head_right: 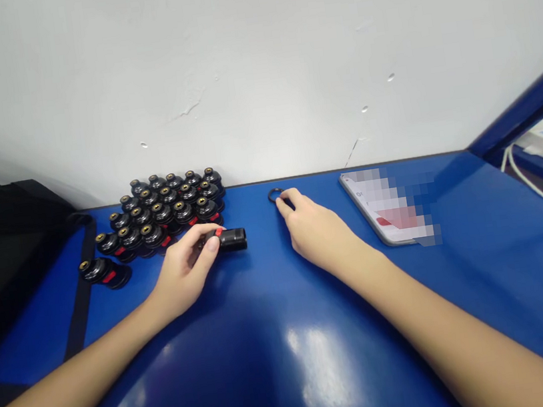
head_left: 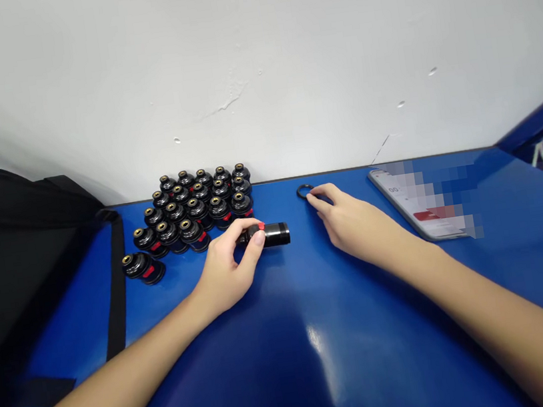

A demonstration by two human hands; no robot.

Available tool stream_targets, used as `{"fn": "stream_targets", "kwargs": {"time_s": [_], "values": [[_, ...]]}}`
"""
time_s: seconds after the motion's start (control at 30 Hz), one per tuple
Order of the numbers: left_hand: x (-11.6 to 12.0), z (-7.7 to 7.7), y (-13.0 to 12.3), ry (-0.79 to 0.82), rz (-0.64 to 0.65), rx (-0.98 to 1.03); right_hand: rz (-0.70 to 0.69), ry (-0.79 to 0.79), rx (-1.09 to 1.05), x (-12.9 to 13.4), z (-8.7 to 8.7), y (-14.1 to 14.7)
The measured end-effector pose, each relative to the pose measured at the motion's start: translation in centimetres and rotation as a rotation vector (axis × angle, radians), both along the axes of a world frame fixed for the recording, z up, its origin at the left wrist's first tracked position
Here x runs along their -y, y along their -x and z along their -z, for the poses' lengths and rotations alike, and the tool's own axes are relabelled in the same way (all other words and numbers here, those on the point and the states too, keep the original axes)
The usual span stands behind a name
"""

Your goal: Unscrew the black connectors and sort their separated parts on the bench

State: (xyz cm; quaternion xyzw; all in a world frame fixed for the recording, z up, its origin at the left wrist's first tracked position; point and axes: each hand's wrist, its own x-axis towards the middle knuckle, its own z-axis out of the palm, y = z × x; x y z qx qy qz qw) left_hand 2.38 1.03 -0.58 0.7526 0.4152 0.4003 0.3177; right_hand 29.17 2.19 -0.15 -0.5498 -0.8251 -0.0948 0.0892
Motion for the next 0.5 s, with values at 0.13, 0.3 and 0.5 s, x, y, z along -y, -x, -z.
{"fn": "stream_targets", "kwargs": {"time_s": [0.13, 0.3, 0.5], "values": [[0.0, 0.1, 0.0, 0.006, -0.011, -0.004, 0.009, 0.064, 0.019, -1.6, -0.4, 0.3], [0.0, 0.2, -0.1, 0.008, -0.011, 0.001, -0.010, 0.076, -0.003, -3.7, -0.9, 0.9], [0.0, 0.1, -0.3, 0.042, 0.015, 0.061, -0.022, 0.129, -0.069, -4.2, -1.0, 1.3]]}}
